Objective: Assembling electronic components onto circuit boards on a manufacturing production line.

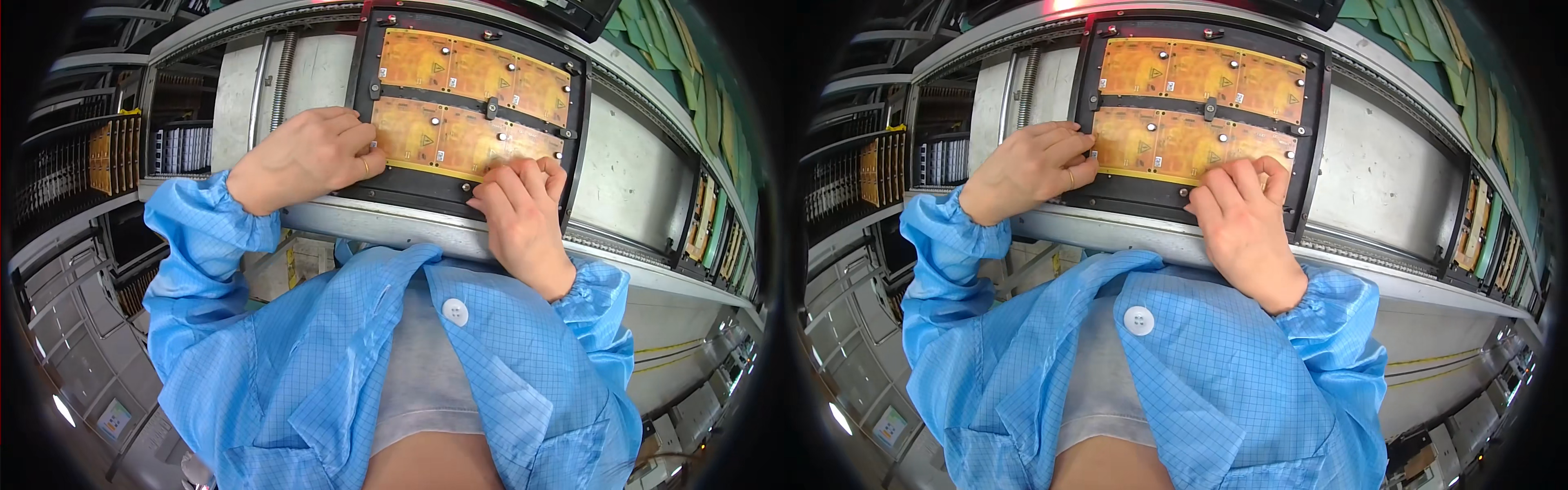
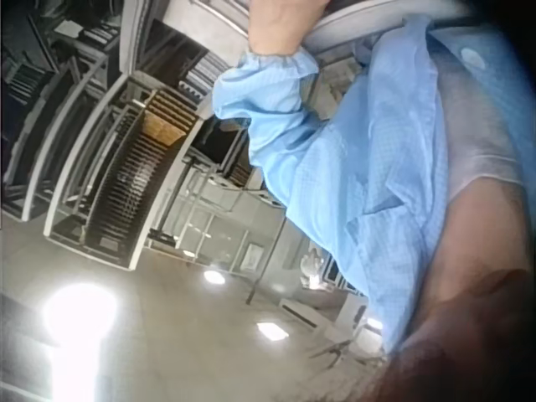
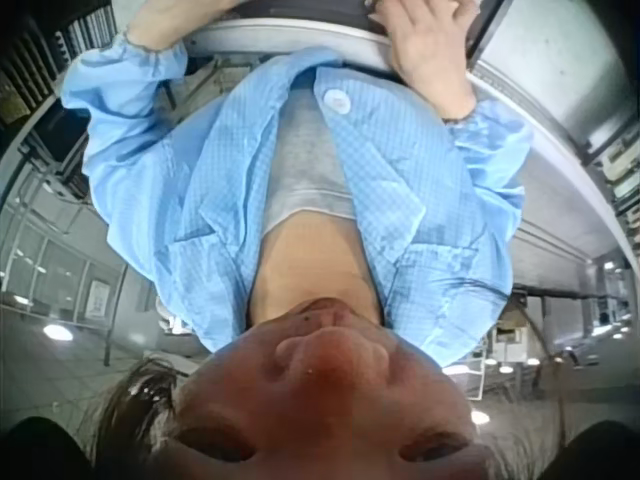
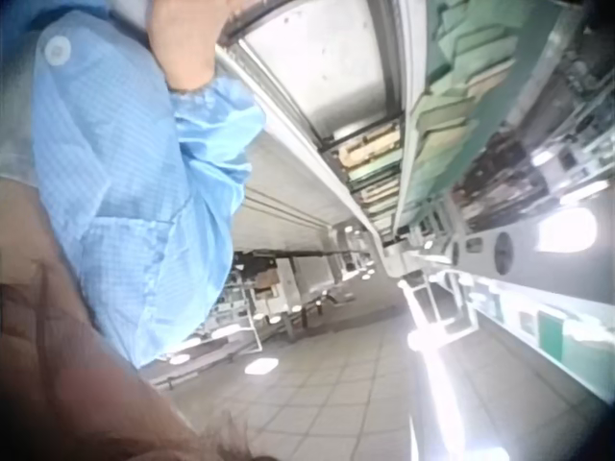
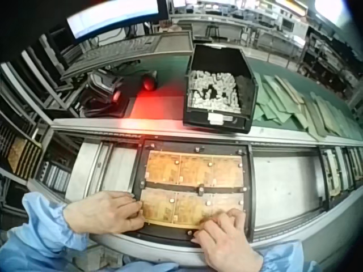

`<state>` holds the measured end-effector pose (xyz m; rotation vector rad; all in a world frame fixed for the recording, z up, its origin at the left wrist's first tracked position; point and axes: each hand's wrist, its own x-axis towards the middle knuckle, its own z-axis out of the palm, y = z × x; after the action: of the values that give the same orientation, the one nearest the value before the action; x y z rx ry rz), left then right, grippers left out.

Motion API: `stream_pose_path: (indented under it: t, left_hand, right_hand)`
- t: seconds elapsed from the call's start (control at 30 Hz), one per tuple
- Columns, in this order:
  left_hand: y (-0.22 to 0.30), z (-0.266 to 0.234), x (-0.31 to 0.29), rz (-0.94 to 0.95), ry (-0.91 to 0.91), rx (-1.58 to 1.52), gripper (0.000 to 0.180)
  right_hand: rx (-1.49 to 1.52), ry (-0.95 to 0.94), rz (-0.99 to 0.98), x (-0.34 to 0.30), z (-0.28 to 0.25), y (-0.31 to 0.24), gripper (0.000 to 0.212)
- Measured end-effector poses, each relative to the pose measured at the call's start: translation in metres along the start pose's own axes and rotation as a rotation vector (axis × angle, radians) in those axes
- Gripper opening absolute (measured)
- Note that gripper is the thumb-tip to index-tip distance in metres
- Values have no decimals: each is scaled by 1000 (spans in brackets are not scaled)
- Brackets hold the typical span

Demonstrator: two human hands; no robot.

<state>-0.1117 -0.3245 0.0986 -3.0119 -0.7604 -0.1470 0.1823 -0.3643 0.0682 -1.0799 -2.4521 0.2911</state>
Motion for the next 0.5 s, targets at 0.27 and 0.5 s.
stream_pose_path:
  t: [0.27,0.5]
  left_hand:
    - [5,0,6,31,-30,3,14]
    - [30,-19,15,-327,-82,-178,40]
  right_hand:
    - [-111,-166,-415,36,-18,29,8]
    - [-14,-35,-101,18,-63,66,24]
